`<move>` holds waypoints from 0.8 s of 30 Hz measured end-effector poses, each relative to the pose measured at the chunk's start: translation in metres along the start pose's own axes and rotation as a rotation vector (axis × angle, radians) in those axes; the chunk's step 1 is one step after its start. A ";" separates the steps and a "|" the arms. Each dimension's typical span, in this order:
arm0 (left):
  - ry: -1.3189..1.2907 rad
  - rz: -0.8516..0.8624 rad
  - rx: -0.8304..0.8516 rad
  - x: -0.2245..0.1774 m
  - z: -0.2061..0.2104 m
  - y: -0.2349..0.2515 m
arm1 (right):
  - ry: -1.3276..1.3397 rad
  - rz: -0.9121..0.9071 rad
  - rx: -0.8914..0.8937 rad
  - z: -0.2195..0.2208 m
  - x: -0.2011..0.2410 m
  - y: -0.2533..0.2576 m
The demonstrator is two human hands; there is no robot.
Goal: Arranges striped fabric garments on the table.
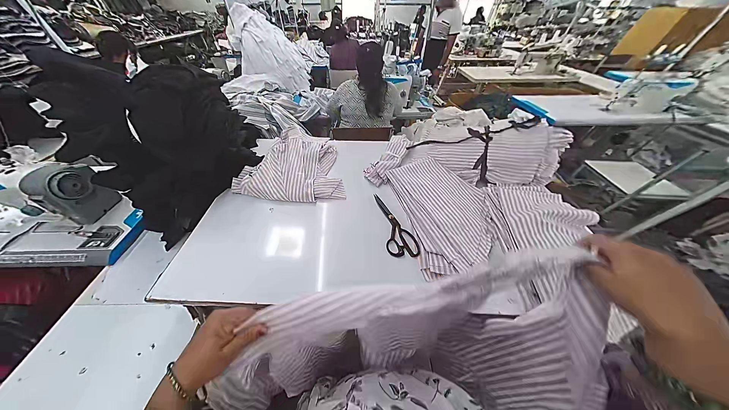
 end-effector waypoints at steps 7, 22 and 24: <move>0.274 -0.730 -0.216 0.119 -0.055 0.040 | 0.453 -0.619 -0.121 0.071 0.174 0.133; 0.055 -0.878 -0.383 0.182 -0.029 -0.009 | 0.680 -0.535 0.230 0.258 0.183 -0.032; 0.114 -0.929 -0.317 0.181 -0.028 -0.005 | 0.561 -0.572 0.047 0.254 0.186 -0.037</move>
Point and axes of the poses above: each hand's wrist, its own y-axis towards the middle knuckle, its own z-axis out of the palm, x = y × z, the point moved 10 cm from there along y, towards the middle knuckle, and after that the axes turned 10 degrees about -z, right-handed, at the moved point
